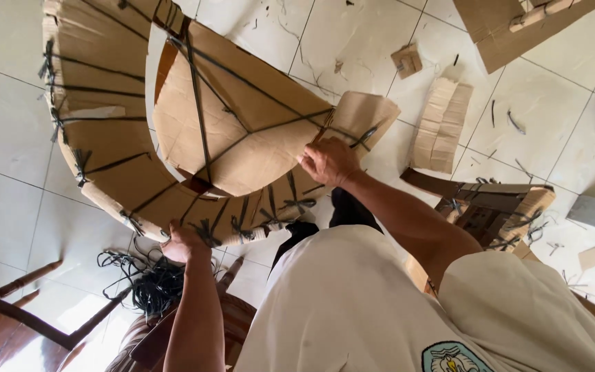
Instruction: Wrapping cardboard around a wooden chair frame and securing it with string
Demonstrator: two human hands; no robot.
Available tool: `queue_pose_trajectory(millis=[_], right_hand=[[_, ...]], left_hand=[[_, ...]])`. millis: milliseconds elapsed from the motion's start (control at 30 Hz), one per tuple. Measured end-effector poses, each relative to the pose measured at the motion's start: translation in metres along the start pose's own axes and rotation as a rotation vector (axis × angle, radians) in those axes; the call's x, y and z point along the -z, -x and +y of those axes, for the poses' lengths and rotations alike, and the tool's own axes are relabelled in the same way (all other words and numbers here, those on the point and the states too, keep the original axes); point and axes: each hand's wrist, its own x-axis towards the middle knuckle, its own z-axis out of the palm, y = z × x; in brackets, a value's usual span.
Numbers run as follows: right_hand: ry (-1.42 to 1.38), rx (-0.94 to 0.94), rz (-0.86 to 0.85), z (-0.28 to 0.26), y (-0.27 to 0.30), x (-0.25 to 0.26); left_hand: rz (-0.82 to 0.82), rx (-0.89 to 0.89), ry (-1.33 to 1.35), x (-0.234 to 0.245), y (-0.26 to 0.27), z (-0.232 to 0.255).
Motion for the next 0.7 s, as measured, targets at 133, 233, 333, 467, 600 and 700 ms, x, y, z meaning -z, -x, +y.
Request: queue_pose_trajectory(millis=[133, 233, 333, 467, 600, 700], right_hand=[[-0.138, 0.017, 0.000, -0.006, -0.004, 0.020], [-0.280, 0.032, -0.052, -0.006, -0.004, 0.036], [-0.353, 0.017, -0.157, -0.007, -0.003, 0.056], [-0.377, 0.130, -0.269, 0.010, -0.009, 0.062], [-0.446, 0.197, -0.363, 0.019, -0.010, 0.076], [-0.598, 0.078, -0.509, 0.024, -0.017, 0.079]], left_hand=[[-0.005, 0.016, 0.013, -0.009, -0.007, -0.005], [0.007, -0.041, -0.206, -0.003, -0.018, -0.014], [0.073, -0.061, -0.177, 0.002, -0.006, -0.031], [0.033, 0.001, -0.003, -0.010, 0.097, -0.015], [0.044, 0.027, -0.012, -0.023, 0.194, -0.025], [-0.036, 0.139, 0.008, -0.030, 0.165, -0.096]])
